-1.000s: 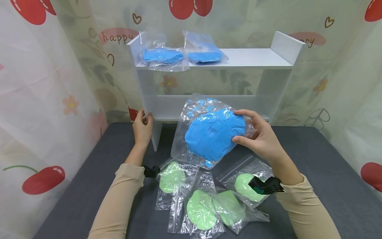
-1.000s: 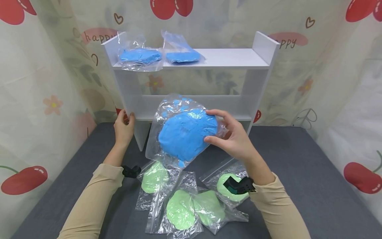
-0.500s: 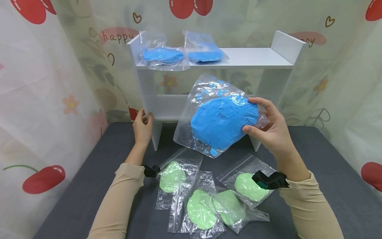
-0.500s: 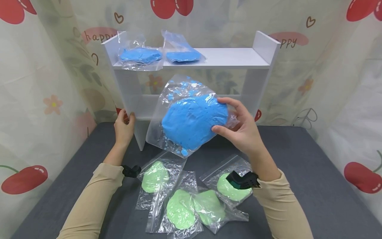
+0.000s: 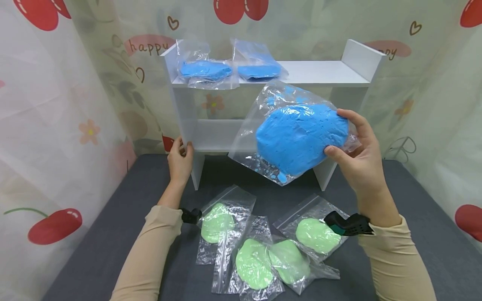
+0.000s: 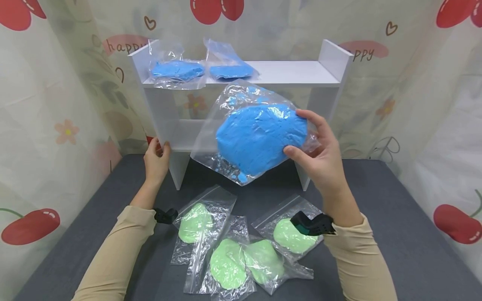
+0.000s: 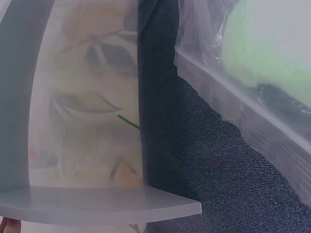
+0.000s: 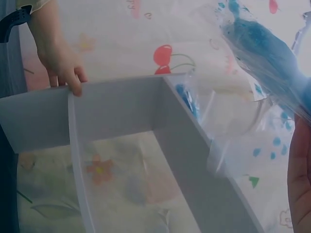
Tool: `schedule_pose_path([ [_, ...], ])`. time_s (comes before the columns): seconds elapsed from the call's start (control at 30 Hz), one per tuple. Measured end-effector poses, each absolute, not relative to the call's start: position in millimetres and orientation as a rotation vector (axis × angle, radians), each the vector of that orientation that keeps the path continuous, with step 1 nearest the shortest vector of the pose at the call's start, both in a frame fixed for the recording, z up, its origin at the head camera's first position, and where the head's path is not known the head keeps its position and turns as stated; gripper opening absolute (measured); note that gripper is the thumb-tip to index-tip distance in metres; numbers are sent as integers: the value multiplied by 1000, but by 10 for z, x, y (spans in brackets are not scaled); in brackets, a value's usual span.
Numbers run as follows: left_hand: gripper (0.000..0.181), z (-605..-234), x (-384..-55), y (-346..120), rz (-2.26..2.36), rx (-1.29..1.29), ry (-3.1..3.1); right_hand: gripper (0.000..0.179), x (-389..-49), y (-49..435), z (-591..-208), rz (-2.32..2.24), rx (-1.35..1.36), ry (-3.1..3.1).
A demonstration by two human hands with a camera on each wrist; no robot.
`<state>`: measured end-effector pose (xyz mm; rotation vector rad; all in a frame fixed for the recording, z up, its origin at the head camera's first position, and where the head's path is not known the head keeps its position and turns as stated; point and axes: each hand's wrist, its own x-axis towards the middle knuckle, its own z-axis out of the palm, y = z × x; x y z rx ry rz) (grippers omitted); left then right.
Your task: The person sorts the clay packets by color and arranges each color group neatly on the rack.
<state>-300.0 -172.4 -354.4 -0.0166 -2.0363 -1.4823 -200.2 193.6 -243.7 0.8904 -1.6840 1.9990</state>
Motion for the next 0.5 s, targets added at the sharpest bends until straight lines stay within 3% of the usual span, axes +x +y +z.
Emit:
schedule_pose_path([
  [0.5, 35, -3540, -2996, -1722, -1481, -15, -2037, 57, -2024, 2024, -2381, 2158, 1116, -1418],
])
